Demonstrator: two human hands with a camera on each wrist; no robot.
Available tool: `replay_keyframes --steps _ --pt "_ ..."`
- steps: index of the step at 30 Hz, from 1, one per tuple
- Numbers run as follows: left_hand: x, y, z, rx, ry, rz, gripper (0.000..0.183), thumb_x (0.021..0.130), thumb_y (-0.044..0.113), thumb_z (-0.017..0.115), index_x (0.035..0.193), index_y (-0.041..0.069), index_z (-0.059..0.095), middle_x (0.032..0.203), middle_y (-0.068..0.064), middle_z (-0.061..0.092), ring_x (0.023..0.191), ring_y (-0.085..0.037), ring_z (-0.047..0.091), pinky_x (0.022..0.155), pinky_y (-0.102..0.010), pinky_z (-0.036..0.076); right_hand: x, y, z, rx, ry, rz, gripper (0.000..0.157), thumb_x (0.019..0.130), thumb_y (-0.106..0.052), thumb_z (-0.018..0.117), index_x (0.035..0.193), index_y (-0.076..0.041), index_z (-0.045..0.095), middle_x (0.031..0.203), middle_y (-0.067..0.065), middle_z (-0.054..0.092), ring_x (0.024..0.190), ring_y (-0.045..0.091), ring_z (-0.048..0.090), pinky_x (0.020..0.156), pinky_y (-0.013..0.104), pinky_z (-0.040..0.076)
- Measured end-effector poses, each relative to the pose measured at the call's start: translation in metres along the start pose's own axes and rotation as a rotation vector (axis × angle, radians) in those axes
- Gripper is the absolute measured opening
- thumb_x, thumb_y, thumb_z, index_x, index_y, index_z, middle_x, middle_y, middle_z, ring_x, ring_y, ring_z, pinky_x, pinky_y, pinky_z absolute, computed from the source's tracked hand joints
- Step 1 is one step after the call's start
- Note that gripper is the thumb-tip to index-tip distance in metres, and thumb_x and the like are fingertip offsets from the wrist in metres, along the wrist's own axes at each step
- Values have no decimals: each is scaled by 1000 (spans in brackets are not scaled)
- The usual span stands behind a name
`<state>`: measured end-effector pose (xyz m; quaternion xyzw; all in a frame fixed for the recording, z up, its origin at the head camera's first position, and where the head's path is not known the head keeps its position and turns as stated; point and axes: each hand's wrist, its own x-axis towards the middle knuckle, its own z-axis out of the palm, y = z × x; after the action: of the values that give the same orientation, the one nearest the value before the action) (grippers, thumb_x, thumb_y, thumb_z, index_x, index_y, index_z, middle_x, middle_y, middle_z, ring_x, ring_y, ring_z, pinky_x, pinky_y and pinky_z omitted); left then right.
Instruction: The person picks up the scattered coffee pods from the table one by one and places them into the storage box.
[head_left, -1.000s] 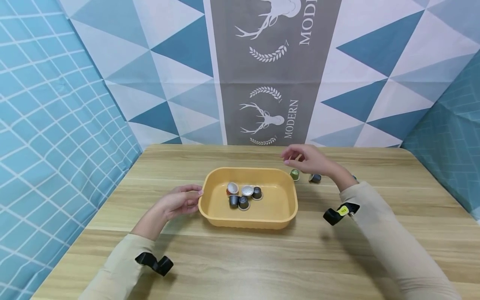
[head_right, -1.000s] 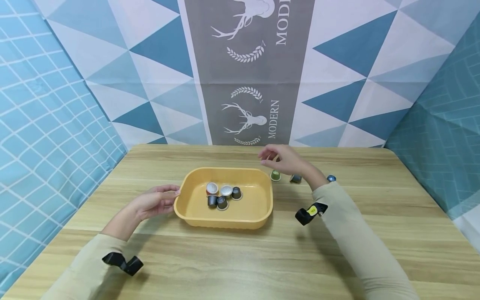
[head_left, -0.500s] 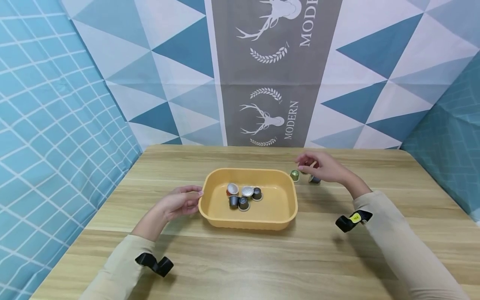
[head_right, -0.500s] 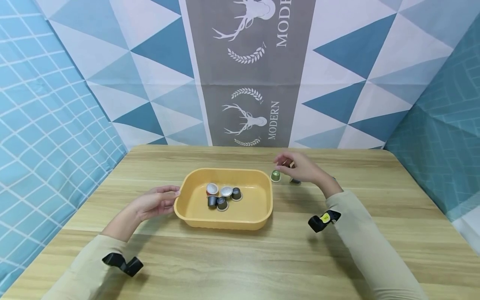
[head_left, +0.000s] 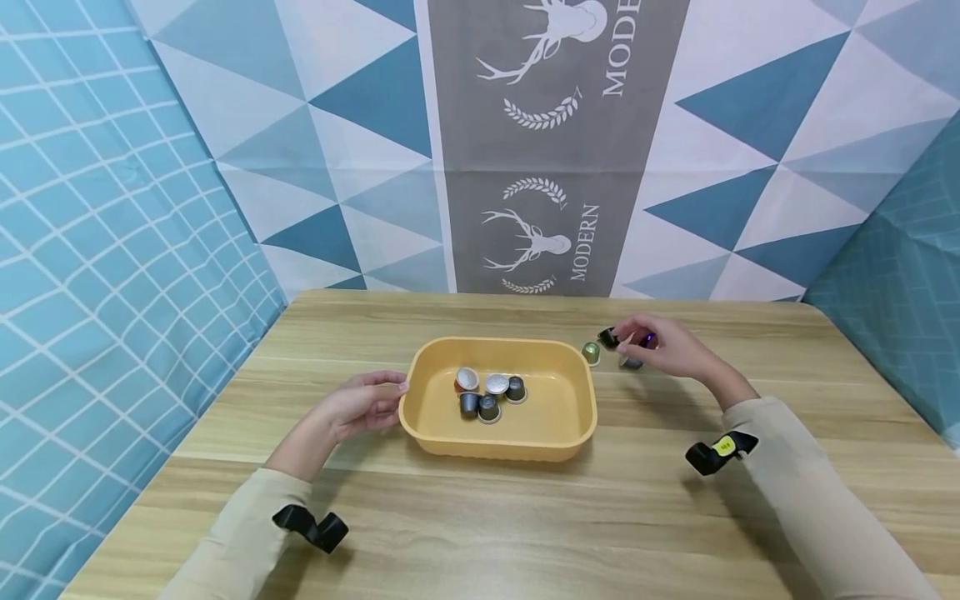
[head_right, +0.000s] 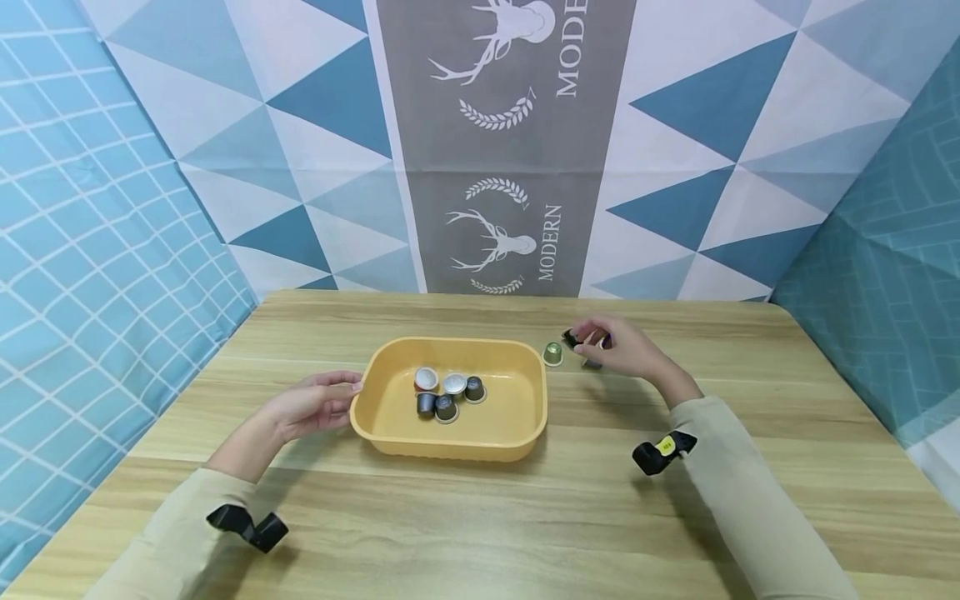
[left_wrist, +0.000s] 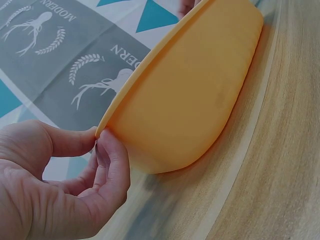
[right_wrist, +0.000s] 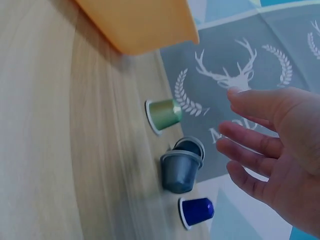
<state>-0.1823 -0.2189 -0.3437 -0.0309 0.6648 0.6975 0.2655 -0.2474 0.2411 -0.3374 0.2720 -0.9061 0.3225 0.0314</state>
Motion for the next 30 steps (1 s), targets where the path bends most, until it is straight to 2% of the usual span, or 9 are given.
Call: replay_keyframes --steps 8,16,25,30 --pt "0 -4 -2 6 3 -8 24 97 11 53 118 3 45 83 4 66 74 -4 64 65 -16 55 -5 14 5 -16 30 -2 23 86 -5 69 108 4 64 101 20 67 79 13 62 66 23 53" --pt "0 -4 -2 2 -10 1 34 96 12 55 125 -1 41 84 4 66 75 -4 64 66 -16 55 -6 28 9 -37 41 -8 26 85 -5 70 109 3 64 102 18 67 82 14 59 66 22 51" --pt "0 -2 0 2 -9 7 29 96 12 55 121 1 43 83 4 66 75 -4 64 66 -16 55 -3 36 11 -36 4 -14 23 82 -3 73 103 2 65 95 15 68 80 9 58 67 21 51" --pt "0 -1 0 9 9 3 30 96 11 54 122 0 43 83 4 66 75 -4 64 66 -16 55 -2 35 13 -47 -9 15 24 83 -4 73 104 2 64 99 16 67 84 17 61 71 24 53"
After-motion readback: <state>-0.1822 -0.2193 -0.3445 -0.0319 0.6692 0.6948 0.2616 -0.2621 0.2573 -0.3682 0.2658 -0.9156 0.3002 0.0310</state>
